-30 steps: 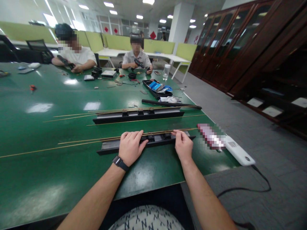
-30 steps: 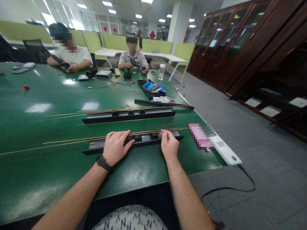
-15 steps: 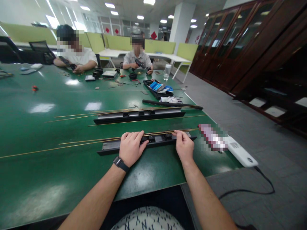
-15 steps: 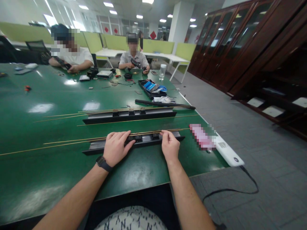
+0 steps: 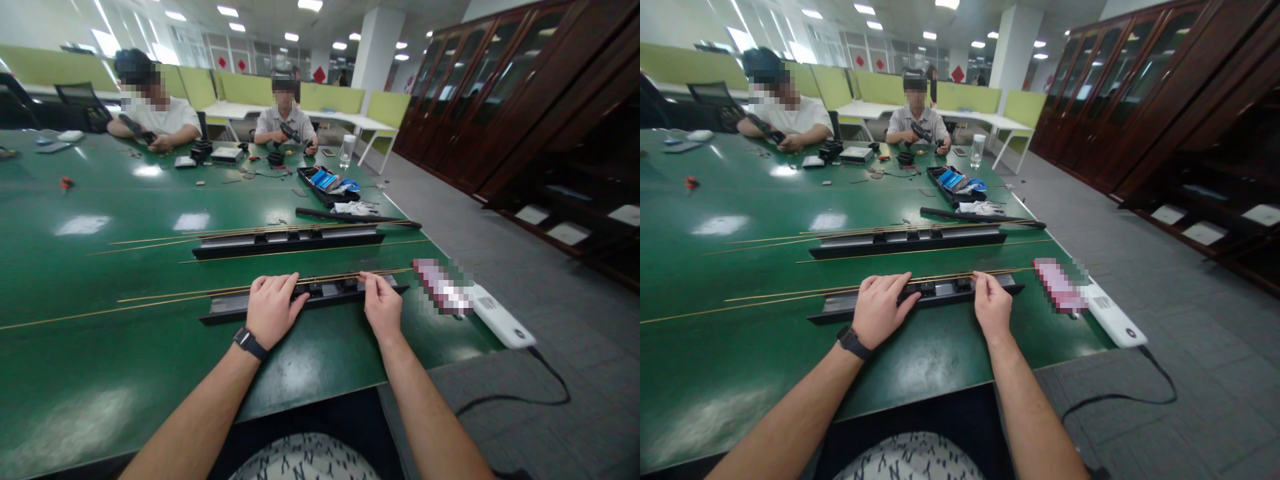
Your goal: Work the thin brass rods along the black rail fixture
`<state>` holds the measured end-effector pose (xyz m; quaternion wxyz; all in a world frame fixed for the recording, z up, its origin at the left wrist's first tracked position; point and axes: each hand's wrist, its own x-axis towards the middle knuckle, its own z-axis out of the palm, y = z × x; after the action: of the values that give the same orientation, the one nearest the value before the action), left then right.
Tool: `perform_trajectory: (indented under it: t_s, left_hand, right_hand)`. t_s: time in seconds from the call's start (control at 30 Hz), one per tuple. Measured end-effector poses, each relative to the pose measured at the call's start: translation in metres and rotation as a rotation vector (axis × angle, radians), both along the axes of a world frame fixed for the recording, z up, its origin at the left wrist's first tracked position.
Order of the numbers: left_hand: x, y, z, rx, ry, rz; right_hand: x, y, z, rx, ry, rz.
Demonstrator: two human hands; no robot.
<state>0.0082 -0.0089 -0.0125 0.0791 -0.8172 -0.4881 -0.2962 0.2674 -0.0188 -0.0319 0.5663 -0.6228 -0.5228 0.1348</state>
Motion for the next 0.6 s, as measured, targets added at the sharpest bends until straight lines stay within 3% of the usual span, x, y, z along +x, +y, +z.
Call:
perform_trajectory:
  t_s: [0.6]
  left_hand:
    - [0.0001,0.0008,-0.0018,0.021,-0.014,-0.005]
  right_hand:
    - [0.0011,0.0025,-0.0048,0.022,0.003,0.035]
